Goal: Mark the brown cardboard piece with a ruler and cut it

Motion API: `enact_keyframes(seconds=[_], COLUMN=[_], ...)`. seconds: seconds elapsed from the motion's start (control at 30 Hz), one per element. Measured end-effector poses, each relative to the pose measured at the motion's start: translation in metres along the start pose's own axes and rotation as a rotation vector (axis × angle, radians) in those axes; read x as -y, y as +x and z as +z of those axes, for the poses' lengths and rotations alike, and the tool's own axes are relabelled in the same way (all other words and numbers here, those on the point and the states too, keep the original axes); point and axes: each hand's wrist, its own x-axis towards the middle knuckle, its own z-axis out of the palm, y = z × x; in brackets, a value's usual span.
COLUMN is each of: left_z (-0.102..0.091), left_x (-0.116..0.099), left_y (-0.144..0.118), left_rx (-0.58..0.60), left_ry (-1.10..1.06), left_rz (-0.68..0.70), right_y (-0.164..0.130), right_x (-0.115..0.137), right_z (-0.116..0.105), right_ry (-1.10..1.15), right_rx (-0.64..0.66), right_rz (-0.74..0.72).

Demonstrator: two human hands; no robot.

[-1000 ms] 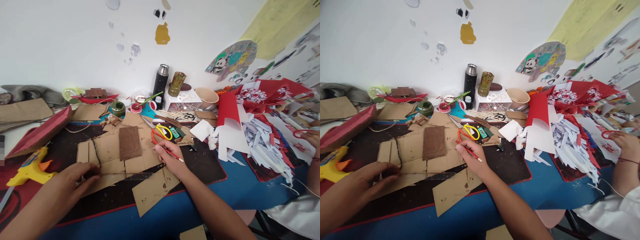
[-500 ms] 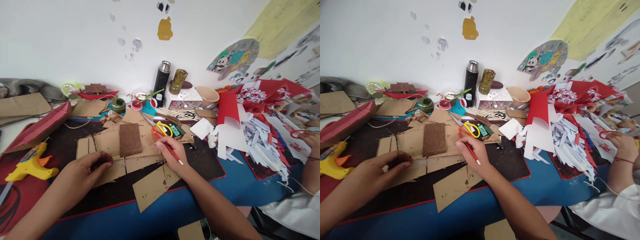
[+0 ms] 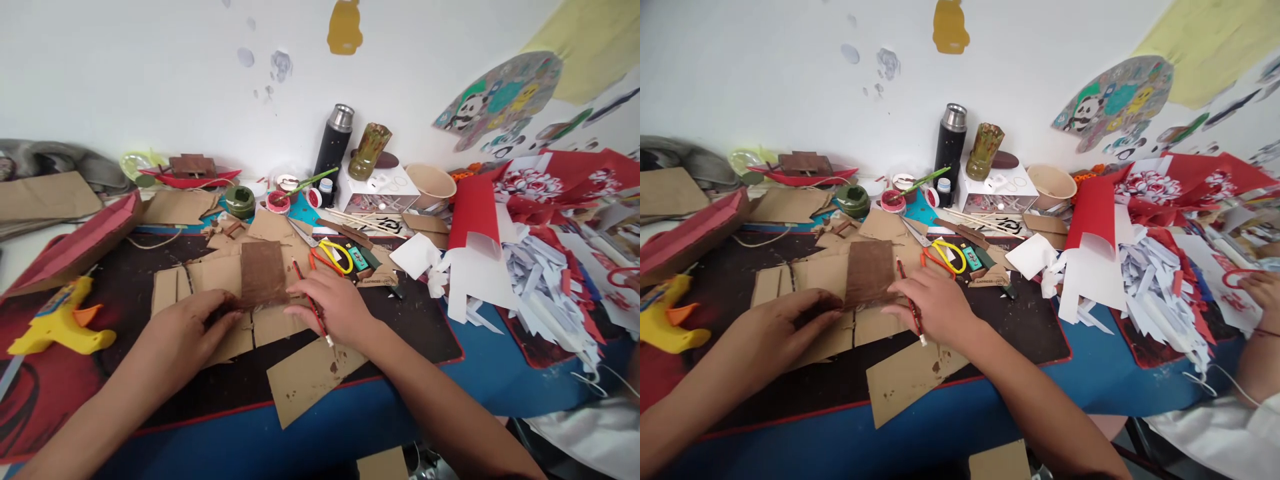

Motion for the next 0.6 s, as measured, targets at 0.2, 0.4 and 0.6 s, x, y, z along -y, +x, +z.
enact_keyframes(seconds=[0.2, 0.4, 0.6], left_z=[0.015, 0.016, 0.011], left_x=[0.007, 0.006, -0.004], left_y=[0.004, 0.010, 0.027], left_rx=[-0.096, -0.145, 0.016], left_ry=[0.007, 0.077, 0.141], left_rz=[0.035, -0.088, -0.164], right_y=[-0.003, -0.008, -0.006], right_x=[-0.015, -0.019, -0.019], right_z=[0.008, 0.016, 0.016], right_ry=[-0.189, -0.220, -0.206], right_rx=[0.167, 0.158, 0.148], right_rz=[-0.067, -0.060, -0.058])
